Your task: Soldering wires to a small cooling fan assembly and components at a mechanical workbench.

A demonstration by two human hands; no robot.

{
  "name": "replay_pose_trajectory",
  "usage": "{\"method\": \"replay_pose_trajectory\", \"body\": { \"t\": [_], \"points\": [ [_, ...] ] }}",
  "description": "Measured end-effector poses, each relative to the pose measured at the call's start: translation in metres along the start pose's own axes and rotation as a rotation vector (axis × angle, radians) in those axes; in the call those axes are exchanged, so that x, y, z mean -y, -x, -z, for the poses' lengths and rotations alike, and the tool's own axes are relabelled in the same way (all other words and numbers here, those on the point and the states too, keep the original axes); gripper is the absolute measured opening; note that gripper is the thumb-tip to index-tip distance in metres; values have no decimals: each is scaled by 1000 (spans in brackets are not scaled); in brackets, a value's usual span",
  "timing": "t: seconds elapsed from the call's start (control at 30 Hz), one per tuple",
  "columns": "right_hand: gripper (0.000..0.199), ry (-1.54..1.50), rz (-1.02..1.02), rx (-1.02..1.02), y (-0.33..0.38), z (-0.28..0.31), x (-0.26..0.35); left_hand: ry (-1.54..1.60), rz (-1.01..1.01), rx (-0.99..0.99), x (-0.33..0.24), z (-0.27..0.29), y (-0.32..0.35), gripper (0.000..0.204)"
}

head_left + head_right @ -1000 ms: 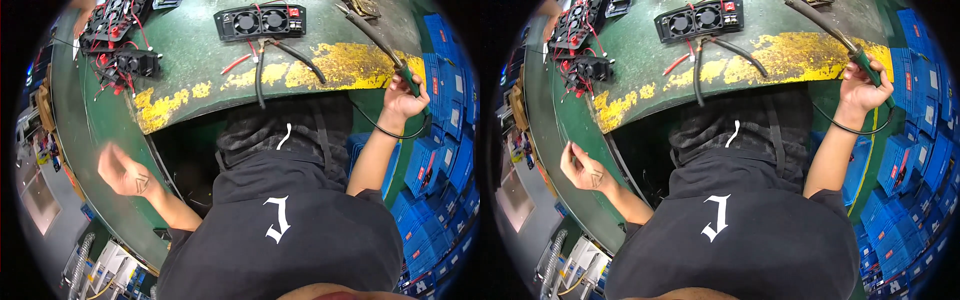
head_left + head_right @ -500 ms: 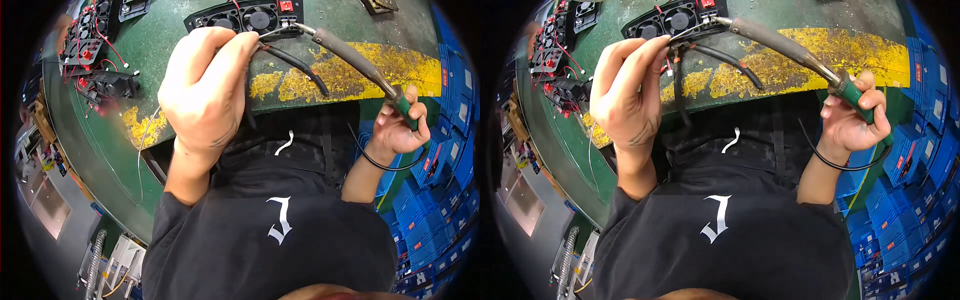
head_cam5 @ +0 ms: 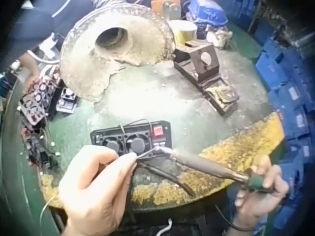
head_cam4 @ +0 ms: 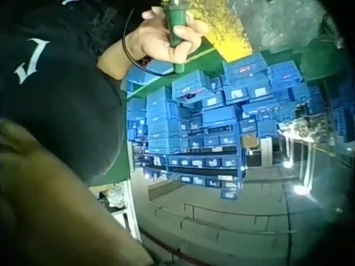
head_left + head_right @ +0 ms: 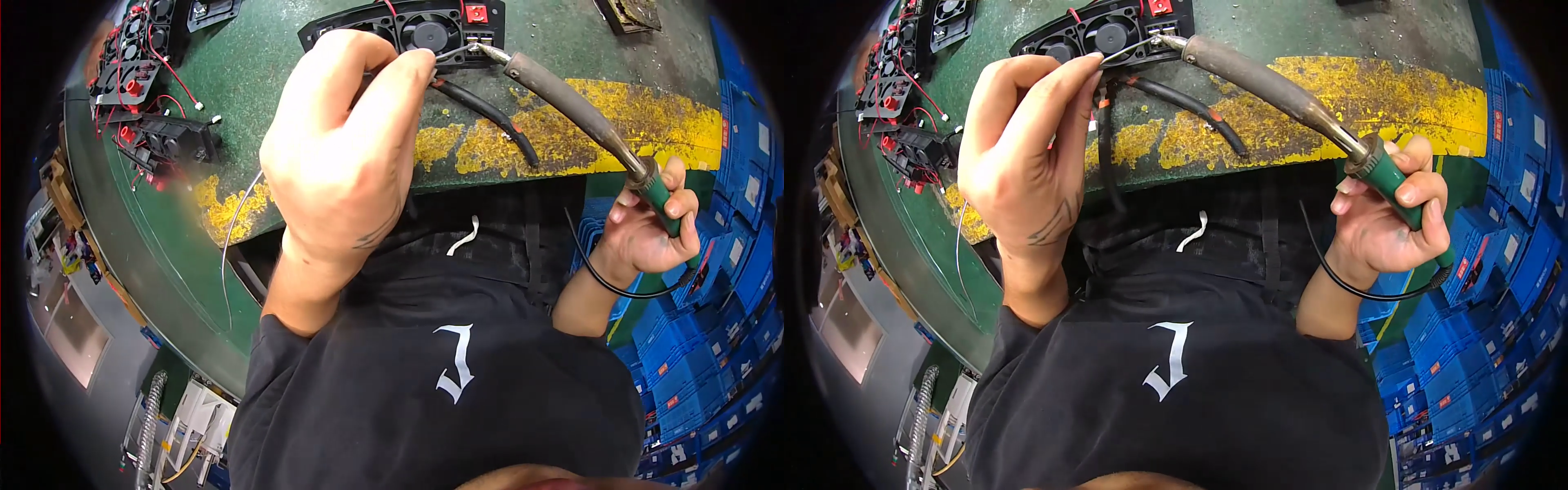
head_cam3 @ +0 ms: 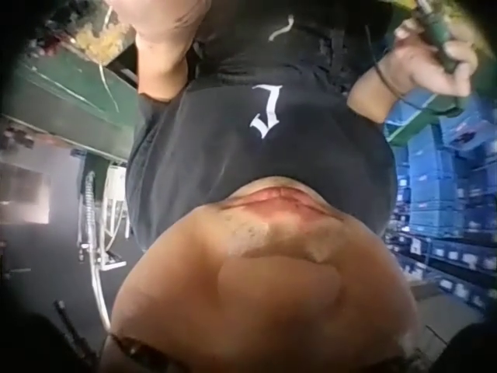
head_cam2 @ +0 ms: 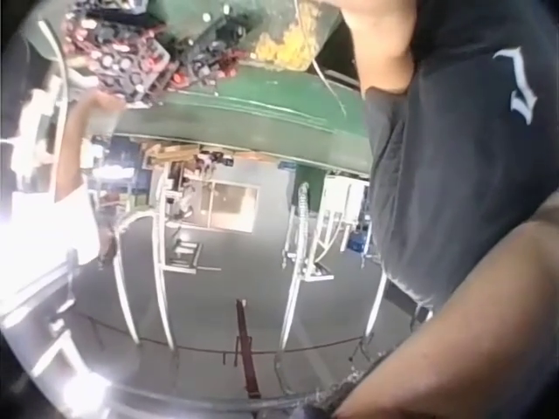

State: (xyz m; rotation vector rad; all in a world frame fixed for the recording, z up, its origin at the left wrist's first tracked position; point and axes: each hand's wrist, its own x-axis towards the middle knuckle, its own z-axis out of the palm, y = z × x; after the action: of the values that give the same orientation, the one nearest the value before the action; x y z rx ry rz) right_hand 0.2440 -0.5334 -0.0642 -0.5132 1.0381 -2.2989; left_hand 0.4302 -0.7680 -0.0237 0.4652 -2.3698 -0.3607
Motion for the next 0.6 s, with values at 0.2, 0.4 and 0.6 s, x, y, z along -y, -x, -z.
{"method": "replay_pose_trajectory", "body": {
  "t": [0.2, 0.4, 0.6],
  "points": [
    [32, 82, -25, -45, 2, -4, 4, -11, 61, 30, -8, 4, -1, 19],
    [33, 124, -1, -3, 2, -8, 5, -166, 6, 116, -26, 14, -19, 17],
    [35, 89, 37, -25, 2, -10, 3, -147, 88, 172, -40, 21, -30, 17]
  ]
}}
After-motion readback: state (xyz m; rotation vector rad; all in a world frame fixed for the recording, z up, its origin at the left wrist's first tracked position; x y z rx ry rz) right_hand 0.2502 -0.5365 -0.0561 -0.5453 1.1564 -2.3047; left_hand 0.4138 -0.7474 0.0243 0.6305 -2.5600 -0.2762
